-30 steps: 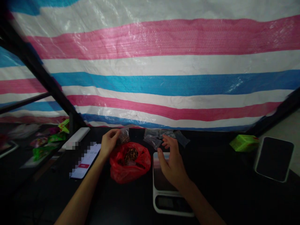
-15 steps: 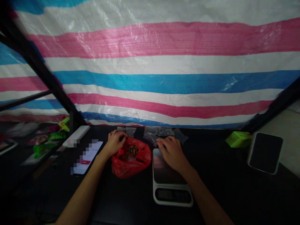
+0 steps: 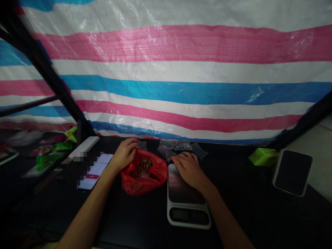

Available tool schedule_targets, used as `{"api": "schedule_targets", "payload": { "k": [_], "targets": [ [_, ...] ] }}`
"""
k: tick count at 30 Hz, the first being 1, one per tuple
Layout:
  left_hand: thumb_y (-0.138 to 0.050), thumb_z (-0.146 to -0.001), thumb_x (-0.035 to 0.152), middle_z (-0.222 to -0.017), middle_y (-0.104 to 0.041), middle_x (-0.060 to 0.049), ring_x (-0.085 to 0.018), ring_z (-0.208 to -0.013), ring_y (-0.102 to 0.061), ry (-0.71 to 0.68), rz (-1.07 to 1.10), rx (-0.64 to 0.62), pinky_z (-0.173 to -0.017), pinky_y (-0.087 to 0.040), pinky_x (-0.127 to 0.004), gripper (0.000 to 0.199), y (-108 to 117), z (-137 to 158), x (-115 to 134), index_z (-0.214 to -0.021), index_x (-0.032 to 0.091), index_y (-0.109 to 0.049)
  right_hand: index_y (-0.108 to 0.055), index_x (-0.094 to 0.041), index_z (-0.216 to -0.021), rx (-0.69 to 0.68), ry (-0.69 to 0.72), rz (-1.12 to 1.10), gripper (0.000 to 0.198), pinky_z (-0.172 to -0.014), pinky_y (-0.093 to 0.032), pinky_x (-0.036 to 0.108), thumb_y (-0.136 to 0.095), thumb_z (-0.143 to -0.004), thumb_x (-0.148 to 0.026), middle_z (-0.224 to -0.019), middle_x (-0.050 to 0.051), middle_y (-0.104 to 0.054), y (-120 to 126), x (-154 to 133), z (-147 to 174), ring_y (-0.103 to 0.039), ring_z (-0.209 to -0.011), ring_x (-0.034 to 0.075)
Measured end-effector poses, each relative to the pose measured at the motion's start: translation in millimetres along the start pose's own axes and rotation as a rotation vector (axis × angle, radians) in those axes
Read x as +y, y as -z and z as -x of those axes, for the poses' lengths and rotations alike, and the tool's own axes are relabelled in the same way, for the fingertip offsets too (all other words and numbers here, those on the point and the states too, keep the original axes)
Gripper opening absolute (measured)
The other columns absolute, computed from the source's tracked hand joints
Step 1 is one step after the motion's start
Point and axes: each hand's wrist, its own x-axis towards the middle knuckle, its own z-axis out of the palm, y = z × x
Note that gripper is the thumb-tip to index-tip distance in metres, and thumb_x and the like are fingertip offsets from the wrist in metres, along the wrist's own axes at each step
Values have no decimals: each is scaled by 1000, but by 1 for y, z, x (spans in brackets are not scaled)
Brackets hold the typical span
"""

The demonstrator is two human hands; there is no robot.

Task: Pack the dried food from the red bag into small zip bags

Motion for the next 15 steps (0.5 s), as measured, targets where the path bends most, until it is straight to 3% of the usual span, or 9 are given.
{"api": "schedule_targets", "payload": {
  "k": [3,7,15],
  "targets": [
    [-47,-92,10,-107,-70,-7,-23,-103,-64,-62,31,75,-93,-48,-40,22,6,-2,20,-89,21,-66,-69,-32,-130,-16,-18,-4,47,-109,-34,55,-30,-109,-45,-126,6,-73,-3,3,-3,-56,-125,28],
    [-46,-92,9,-96,-69,-5,-22,-95,-64,-144,74,16,-90,-48,-37,24,1,-2,41,-87,21,-66,-71,-30,-126,-51,-2,-24,47,-109,-35,53,-30,-109,-44,-127,6,-72,-4,4,-7,-56,-125,26],
    [-42,-94,11,-94,-69,-6,-21,-92,-65,-111,145,12,-88,-49,-35,29,-6,1,51,-87,22,-68,-68,-32,-132,-54,-8,-48,48,-110,-35,53,-28,-110,-45,-128,6,-72,-1,-4,-6,-57,-124,26]
  ]
}}
